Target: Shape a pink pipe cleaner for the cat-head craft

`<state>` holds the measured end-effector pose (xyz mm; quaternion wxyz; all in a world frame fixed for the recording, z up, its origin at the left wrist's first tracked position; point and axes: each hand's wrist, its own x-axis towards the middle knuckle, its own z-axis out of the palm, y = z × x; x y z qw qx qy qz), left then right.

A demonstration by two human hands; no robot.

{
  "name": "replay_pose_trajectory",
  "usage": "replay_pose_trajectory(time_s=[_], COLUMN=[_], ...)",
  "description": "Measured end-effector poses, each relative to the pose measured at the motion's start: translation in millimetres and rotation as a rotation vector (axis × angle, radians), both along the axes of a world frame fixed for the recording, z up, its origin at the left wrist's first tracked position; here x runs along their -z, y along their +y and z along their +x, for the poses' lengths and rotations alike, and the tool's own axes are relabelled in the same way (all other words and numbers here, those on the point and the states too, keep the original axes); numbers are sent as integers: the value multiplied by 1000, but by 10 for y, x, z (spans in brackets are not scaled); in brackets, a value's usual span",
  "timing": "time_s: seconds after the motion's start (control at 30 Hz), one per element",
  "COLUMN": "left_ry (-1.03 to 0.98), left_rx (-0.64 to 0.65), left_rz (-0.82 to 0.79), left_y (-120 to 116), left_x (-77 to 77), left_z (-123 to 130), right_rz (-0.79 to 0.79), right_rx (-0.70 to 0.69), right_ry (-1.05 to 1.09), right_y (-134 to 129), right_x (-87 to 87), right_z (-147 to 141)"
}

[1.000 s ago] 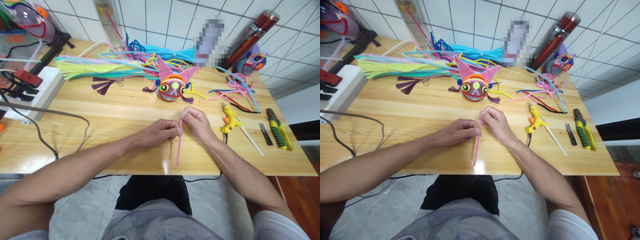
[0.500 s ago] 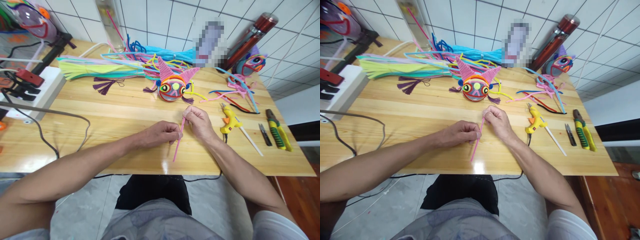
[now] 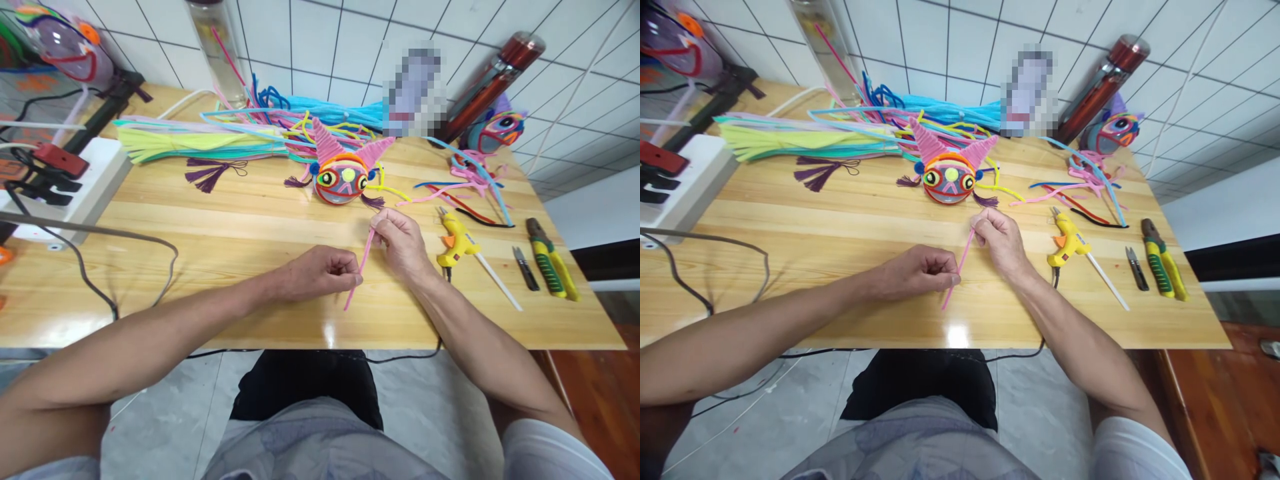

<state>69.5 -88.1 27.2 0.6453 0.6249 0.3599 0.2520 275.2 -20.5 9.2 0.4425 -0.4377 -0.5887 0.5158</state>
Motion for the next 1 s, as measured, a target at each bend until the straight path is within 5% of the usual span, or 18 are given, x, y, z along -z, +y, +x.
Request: replay_pose_trajectory(time_s=[0.7, 1.0], left_ry=[87, 89], left_rx=[129, 174], left_rz=[23, 136], left_y=[-5, -7], left_x=[-57, 45], left_z=[-29, -28], right_rz=[10, 32], right_rx=[29, 41], right_ry=[2, 33], right_y=[17, 24], right_x=[-33, -32], right_z=[1, -10])
